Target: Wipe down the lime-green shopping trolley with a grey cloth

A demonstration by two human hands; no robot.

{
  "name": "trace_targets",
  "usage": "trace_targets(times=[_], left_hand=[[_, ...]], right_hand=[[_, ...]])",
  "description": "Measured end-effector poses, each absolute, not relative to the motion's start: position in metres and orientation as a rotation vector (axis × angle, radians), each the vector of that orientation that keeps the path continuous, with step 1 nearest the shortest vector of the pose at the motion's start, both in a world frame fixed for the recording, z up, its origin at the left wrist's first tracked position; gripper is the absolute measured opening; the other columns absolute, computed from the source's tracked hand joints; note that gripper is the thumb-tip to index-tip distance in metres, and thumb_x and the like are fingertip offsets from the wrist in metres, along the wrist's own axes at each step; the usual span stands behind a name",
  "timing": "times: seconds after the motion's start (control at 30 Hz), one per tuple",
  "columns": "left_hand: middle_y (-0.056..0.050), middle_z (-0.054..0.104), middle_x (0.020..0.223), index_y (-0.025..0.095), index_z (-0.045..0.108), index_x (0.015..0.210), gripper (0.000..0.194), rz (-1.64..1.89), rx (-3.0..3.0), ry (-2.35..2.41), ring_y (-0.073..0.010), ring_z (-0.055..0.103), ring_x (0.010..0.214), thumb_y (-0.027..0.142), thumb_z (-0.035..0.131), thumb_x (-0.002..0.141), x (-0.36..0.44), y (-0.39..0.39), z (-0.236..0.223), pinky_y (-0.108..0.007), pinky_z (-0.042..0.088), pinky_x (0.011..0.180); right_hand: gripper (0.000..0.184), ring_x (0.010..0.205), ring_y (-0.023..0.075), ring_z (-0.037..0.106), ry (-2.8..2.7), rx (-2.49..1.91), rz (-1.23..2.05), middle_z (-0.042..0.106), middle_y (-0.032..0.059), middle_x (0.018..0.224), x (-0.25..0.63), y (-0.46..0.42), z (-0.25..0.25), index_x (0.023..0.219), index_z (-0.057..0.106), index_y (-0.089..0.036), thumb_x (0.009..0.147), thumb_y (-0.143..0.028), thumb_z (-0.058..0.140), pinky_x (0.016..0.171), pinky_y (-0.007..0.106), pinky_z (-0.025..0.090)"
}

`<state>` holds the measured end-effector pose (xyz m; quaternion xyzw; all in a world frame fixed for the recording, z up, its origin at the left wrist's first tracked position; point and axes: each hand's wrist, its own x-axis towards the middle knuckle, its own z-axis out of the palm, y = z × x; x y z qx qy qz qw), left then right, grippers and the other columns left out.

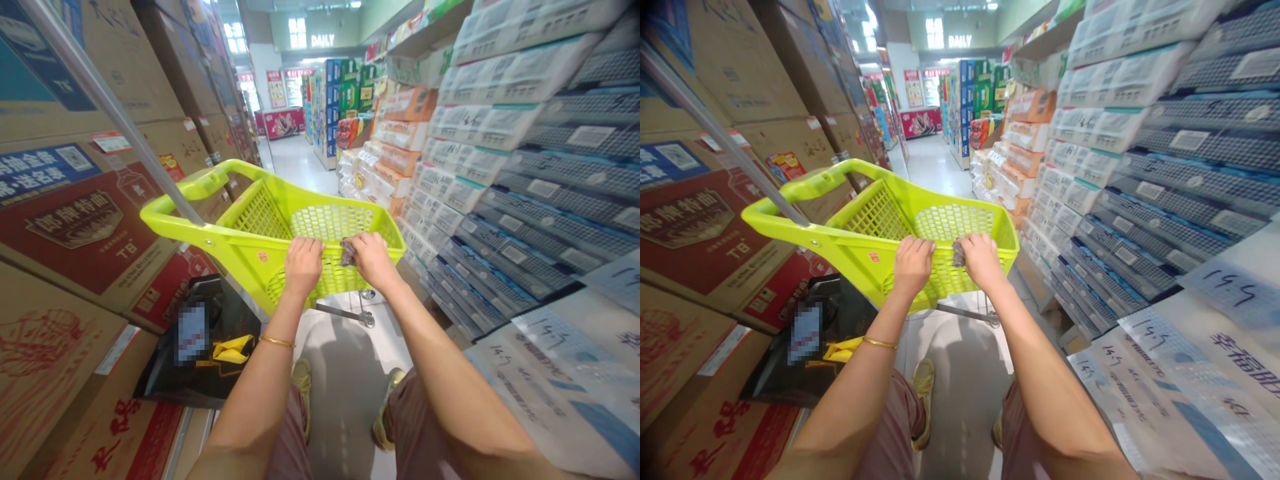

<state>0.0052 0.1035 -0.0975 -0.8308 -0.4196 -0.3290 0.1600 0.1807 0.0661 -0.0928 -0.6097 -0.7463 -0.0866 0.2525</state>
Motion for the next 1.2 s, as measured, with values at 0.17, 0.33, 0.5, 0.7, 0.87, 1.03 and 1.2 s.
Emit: trace_targets(times=[0.17,0.33,0.5,0.7,0.87,1.03,1.2], left_hand=[[-0.008,0.061,0.099,0.020,0.059,0.095,0.027,-1.112,-2.175,-1.275,-0.0217,0.051,0.098,0.027,0.033,0.092,-0.011,0.104,-0.093,-0.042,0.029,0.103],[-0.007,0.059,0.081,0.019,0.059,0.079,0.029,-1.070,-2.138,-1.354,-0.0220,0.051,0.090,0.027,0.033,0.091,-0.020,0.106,-0.094,-0.044,0.030,0.104],[-0.008,0.058,0.080,0.018,0.059,0.077,0.030,-1.047,-2.072,-1.402,-0.0226,0.050,0.089,0.025,0.034,0.090,-0.012,0.105,-0.097,-0.043,0.031,0.104],[-0.008,0.057,0.078,0.018,0.060,0.079,0.026,-1.049,-2.050,-1.410,-0.0228,0.050,0.088,0.020,0.036,0.087,-0.010,0.102,-0.096,-0.042,0.030,0.104],[-0.007,0.057,0.079,0.018,0.059,0.079,0.026,-1.063,-2.102,-1.386,-0.0219,0.050,0.088,0.022,0.035,0.088,-0.013,0.102,-0.096,-0.042,0.029,0.105],[-0.006,0.057,0.078,0.019,0.058,0.080,0.028,-1.073,-2.127,-1.339,-0.0207,0.049,0.087,0.025,0.033,0.091,-0.013,0.102,-0.098,-0.041,0.029,0.105],[-0.006,0.058,0.079,0.019,0.059,0.078,0.029,-1.115,-2.088,-1.380,-0.0212,0.050,0.088,0.026,0.034,0.091,-0.005,0.098,-0.099,-0.042,0.030,0.105]], right_hand=[[0.031,0.093,0.0235,0.041,-2.021,-1.630,-0.218,0.058,0.0088,0.108,0.184,0.068,-0.094,0.113,0.058,-0.023,0.086,-0.019,0.043,0.079,0.034,0.032],[0.031,0.094,0.0231,0.040,-2.004,-1.606,-0.181,0.058,0.0089,0.106,0.175,0.071,-0.094,0.113,0.059,-0.021,0.086,-0.019,0.043,0.079,0.033,0.031],[0.036,0.096,0.0234,0.039,-2.034,-1.551,-0.167,0.056,0.0087,0.110,0.133,0.077,-0.088,0.116,0.057,-0.021,0.085,-0.012,0.040,0.079,0.033,0.029],[0.033,0.095,0.0229,0.039,-1.980,-1.522,-0.165,0.055,0.0072,0.111,0.098,0.087,-0.087,0.113,0.057,-0.023,0.086,-0.015,0.041,0.079,0.033,0.028],[0.035,0.096,0.0229,0.038,-2.028,-1.521,-0.183,0.055,0.0069,0.112,0.110,0.083,-0.086,0.115,0.056,-0.024,0.086,-0.013,0.040,0.079,0.033,0.029],[0.036,0.094,0.0231,0.039,-2.061,-1.572,-0.213,0.056,0.0083,0.110,0.139,0.074,-0.086,0.117,0.056,-0.022,0.086,-0.014,0.039,0.080,0.033,0.029],[0.036,0.095,0.0232,0.038,-2.016,-1.604,-0.230,0.056,0.0099,0.109,0.154,0.068,-0.091,0.116,0.057,-0.020,0.085,-0.014,0.040,0.079,0.034,0.030]])
